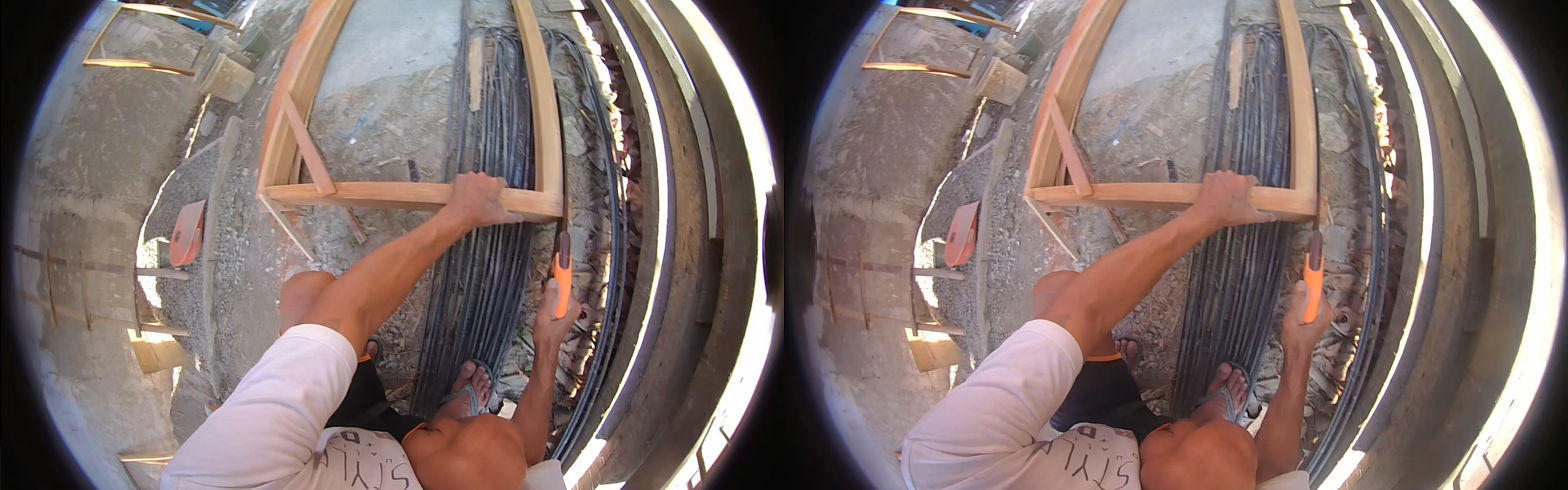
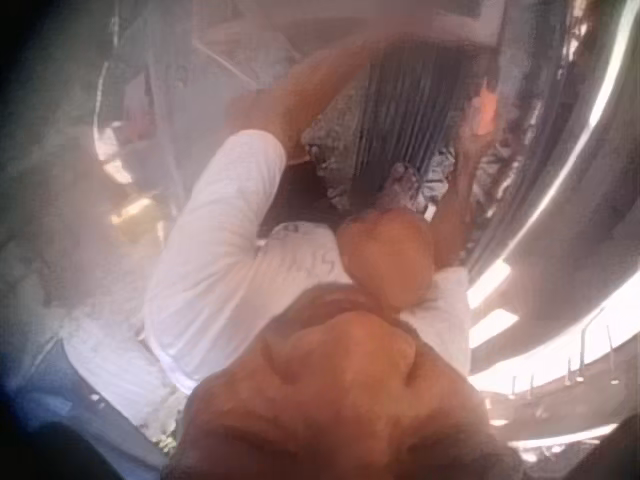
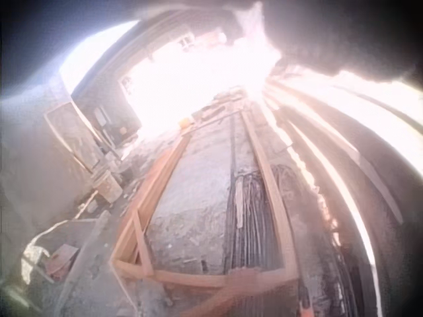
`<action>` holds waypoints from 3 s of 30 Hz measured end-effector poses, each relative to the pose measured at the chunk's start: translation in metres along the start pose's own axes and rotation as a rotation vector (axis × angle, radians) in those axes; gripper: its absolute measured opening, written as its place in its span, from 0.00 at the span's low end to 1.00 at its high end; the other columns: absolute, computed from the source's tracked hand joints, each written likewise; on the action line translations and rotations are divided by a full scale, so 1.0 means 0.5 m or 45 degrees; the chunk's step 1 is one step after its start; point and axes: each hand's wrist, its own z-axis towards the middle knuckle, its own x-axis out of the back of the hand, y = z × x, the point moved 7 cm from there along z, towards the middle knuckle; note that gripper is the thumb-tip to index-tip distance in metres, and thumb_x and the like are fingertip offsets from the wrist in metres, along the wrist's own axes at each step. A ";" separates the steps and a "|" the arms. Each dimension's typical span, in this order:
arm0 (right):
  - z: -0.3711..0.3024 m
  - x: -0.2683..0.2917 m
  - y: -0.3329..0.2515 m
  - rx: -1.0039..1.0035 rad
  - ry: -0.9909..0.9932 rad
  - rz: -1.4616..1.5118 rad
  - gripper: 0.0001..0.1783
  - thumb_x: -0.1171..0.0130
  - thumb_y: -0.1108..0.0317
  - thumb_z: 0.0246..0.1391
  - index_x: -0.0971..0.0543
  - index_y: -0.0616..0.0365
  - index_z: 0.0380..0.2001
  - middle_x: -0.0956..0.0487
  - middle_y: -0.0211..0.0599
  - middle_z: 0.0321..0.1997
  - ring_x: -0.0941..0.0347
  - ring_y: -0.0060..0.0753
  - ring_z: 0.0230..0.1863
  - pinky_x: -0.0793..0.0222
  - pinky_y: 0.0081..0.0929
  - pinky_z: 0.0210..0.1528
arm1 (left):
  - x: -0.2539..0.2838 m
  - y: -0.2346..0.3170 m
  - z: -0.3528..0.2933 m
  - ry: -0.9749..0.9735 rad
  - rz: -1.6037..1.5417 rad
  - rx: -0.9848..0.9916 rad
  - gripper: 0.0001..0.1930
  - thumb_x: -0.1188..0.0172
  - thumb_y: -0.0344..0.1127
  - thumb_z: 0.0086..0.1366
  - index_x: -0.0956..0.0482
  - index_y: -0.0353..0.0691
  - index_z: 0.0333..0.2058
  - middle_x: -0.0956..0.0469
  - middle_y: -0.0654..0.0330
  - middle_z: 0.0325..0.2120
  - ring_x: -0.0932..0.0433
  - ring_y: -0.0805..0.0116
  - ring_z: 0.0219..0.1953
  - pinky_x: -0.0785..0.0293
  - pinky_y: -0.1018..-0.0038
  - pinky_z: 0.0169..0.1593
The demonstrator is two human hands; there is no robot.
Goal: The person positions a wooden frame on a pile of rebar and uses a hand saw to cut a piece of wood. The person holds the wood steady with one hand while sawing with the other, repeating the motion until the cut is complete.
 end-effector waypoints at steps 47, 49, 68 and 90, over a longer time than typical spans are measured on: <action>-0.045 0.014 0.096 0.106 -0.002 -0.052 0.19 0.43 0.63 0.72 0.27 0.62 0.26 0.34 0.28 0.18 0.41 0.20 0.20 0.47 0.32 0.23 | -0.007 -0.003 0.005 0.136 0.024 -0.052 0.40 0.28 0.74 0.47 0.10 0.40 0.42 0.12 0.50 0.29 0.10 0.53 0.34 0.14 0.58 0.43; -0.125 0.058 0.112 -0.060 -0.098 -0.066 0.18 0.43 0.61 0.72 0.23 0.65 0.30 0.31 0.29 0.20 0.38 0.20 0.21 0.43 0.31 0.24 | -0.018 -0.017 -0.018 0.120 0.005 -0.025 0.39 0.28 0.73 0.48 0.10 0.40 0.41 0.12 0.50 0.28 0.10 0.52 0.34 0.14 0.57 0.44; -0.327 0.160 0.110 0.069 -0.033 -0.245 0.27 0.44 0.53 0.70 0.18 0.72 0.52 0.23 0.35 0.24 0.28 0.24 0.25 0.34 0.30 0.28 | -0.006 -0.005 -0.001 0.073 0.018 0.023 0.39 0.28 0.76 0.49 0.10 0.42 0.38 0.12 0.54 0.28 0.11 0.54 0.34 0.14 0.59 0.43; -0.030 0.076 0.174 -0.203 0.030 -0.352 0.26 0.47 0.47 0.77 0.20 0.64 0.43 0.27 0.31 0.27 0.31 0.23 0.25 0.36 0.32 0.23 | -0.004 0.002 -0.006 -0.007 -0.078 -0.002 0.37 0.26 0.72 0.44 0.10 0.41 0.38 0.11 0.52 0.32 0.11 0.51 0.36 0.16 0.58 0.44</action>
